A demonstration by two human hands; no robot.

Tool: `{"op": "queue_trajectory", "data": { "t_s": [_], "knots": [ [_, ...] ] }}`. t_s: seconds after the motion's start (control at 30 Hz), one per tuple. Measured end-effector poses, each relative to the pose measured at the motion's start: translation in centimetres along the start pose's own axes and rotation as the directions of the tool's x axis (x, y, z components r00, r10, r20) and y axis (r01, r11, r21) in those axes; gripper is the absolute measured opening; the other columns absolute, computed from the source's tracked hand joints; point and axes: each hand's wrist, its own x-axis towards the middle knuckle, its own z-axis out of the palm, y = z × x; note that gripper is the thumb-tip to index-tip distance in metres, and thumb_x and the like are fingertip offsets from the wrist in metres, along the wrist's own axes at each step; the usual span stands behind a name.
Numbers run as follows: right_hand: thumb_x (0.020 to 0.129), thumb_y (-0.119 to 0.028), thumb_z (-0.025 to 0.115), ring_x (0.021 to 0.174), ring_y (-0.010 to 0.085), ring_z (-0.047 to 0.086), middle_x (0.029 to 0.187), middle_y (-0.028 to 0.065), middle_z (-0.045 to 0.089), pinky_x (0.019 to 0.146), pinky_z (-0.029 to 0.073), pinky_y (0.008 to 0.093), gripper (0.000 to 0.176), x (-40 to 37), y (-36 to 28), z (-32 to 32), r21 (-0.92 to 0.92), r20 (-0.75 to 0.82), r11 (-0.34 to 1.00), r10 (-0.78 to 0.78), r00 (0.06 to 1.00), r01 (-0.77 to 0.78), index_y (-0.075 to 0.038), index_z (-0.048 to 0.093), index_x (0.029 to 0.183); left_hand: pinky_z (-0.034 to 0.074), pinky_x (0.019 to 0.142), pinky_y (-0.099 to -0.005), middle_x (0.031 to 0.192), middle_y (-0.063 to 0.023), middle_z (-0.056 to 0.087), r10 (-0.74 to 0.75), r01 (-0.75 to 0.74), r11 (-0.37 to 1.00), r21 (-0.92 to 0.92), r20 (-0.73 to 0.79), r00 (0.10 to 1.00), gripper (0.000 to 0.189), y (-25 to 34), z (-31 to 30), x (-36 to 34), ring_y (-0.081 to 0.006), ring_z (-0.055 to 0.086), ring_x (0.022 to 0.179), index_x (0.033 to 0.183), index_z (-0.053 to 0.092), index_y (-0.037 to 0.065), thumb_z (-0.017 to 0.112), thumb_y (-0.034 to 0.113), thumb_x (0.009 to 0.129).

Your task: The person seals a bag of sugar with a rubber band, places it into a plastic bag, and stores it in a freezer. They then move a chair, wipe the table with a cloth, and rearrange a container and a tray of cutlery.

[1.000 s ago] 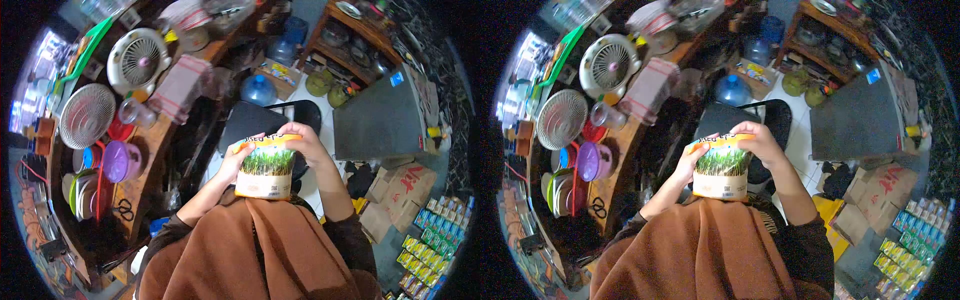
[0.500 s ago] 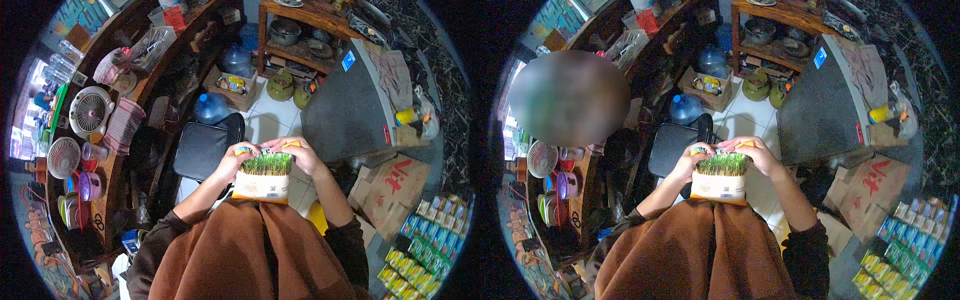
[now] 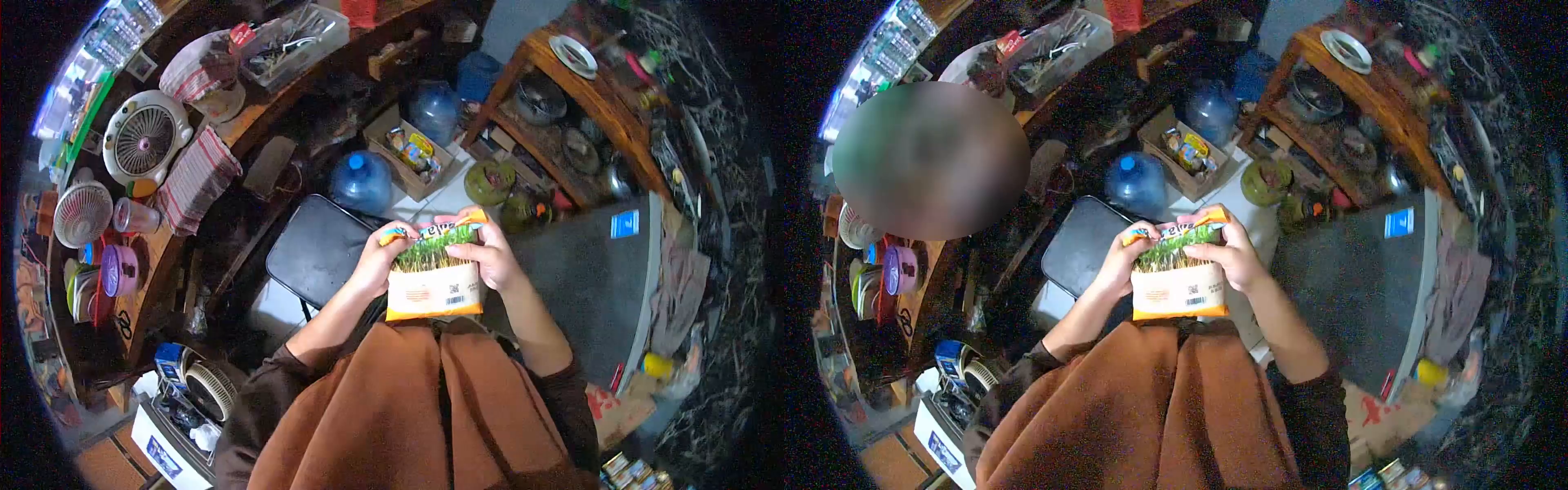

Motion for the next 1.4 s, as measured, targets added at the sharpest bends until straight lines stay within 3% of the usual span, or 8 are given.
{"op": "queue_trajectory", "data": {
  "t_s": [0.1, 0.17, 0.27, 0.4, 0.5, 0.8, 1.03, 1.4],
  "knots": [
    [0.067, 0.006, 0.059, 0.100, 0.0225, 0.051, 0.108, 0.0149, 0.051, 0.089, 0.039, 0.0339, 0.035, 5.4, -2.4, -0.1, 0.044, 0.000, 0.995, 0.087, 0.996, -0.087, -0.006, 0.044, 0.097, 0.042, 0.083, -0.0297, 0.107, -0.0109, 0.053, 0.066, -0.048, 0.992, -0.113, 0.161, 0.985, 0.022, 4.2, -0.7, 2.4, -0.0176, 0.052, 0.095, 0.095, 0.054, 0.003, 0.050, 0.020, 0.082],
    [0.068, 0.007, 0.057, 0.100, 0.0237, 0.050, 0.109, 0.0157, 0.050, 0.088, 0.040, 0.0349, 0.034, 8.9, -2.6, -0.1, 0.151, 0.075, 0.978, 0.131, 0.989, -0.141, -0.007, 0.044, 0.095, 0.039, 0.092, -0.0348, 0.121, -0.0141, 0.045, 0.007, 0.043, 0.964, -0.264, 0.187, 0.982, 0.059, 7.2, -1.2, 2.9, -0.0252, 0.047, 0.108, 0.104, 0.053, 0.000, 0.028, 0.051, 0.087],
    [0.068, 0.007, 0.056, 0.100, 0.0229, 0.051, 0.110, 0.0158, 0.049, 0.086, 0.042, 0.0337, 0.033, 13.0, -4.0, 2.1, 0.079, 0.227, 0.973, 0.196, 0.954, -0.218, -0.008, 0.043, 0.095, 0.036, 0.094, -0.0382, 0.130, -0.0149, 0.037, 0.083, 0.001, 0.943, -0.332, 0.237, 0.968, 0.069, 9.2, -3.6, 3.7, -0.0258, 0.045, 0.112, 0.102, 0.055, -0.002, 0.021, 0.056, 0.086],
    [0.070, 0.007, 0.053, 0.102, 0.0246, 0.050, 0.111, 0.0150, 0.048, 0.089, 0.042, 0.0359, 0.031, 17.9, -3.6, 4.5, 0.004, 0.334, 0.958, 0.269, 0.903, -0.286, -0.009, 0.043, 0.094, 0.038, 0.092, -0.0390, 0.128, -0.0137, 0.038, 0.290, -0.258, 0.919, -0.298, 0.068, 0.955, 0.054, 9.8, -4.1, 2.5, -0.0256, 0.045, 0.111, 0.114, 0.046, 0.004, 0.050, 0.047, 0.081],
    [0.069, 0.005, 0.056, 0.092, 0.0195, 0.054, 0.100, 0.0115, 0.053, 0.080, 0.045, 0.0312, 0.027, 21.0, -2.3, 7.0, 0.006, 0.345, 0.936, 0.328, 0.880, -0.351, -0.007, 0.047, 0.091, 0.043, 0.088, -0.0353, 0.114, -0.0099, 0.047, 0.339, -0.396, 0.877, -0.273, -0.233, 0.912, 0.075, 9.9, -4.4, 2.0, -0.0210, 0.049, 0.105, 0.121, 0.034, 0.008, 0.077, 0.020, 0.060],
    [0.070, 0.005, 0.056, 0.089, 0.0191, 0.056, 0.100, 0.0097, 0.054, 0.080, 0.047, 0.0323, 0.027, 28.8, 1.3, 12.8, -0.219, 0.535, 0.799, 0.578, 0.616, -0.559, -0.007, 0.046, 0.093, 0.046, 0.078, -0.0307, 0.096, -0.0060, 0.052, 0.395, -0.604, 0.782, -0.152, -0.629, 0.670, 0.052, 11.8, -7.3, 1.4, -0.0162, 0.054, 0.090, 0.108, 0.042, 0.008, 0.068, 0.006, 0.062],
    [0.074, -0.022, 0.065, 0.088, 0.0134, 0.052, 0.096, 0.0059, 0.054, 0.079, 0.042, 0.0278, 0.040, 37.4, 0.4, 13.5, -0.511, 0.698, 0.859, 0.444, 0.561, -0.044, -0.002, 0.049, 0.105, 0.047, 0.080, -0.0336, 0.097, -0.0109, 0.049, 0.442, -0.764, 0.635, -0.113, -0.758, 0.480, 0.051, 14.4, -8.0, 5.9, -0.0229, 0.053, 0.091, 0.106, 0.039, 0.009, 0.063, 0.011, 0.060],
    [0.078, -0.015, 0.059, 0.086, 0.0108, 0.054, 0.107, 0.0059, 0.053, 0.074, 0.042, 0.0238, 0.033, 49.2, -5.6, 7.9, -0.593, 0.605, 0.805, 0.435, 0.667, 0.013, -0.004, 0.050, 0.107, 0.046, 0.084, -0.0423, 0.109, -0.0159, 0.046, 0.489, -0.886, 0.455, -0.094, -0.805, 0.337, 0.054, 17.9, -5.9, 9.4, -0.0307, 0.050, 0.102, 0.109, 0.038, 0.012, 0.061, 0.014, 0.061]
  ]
}}
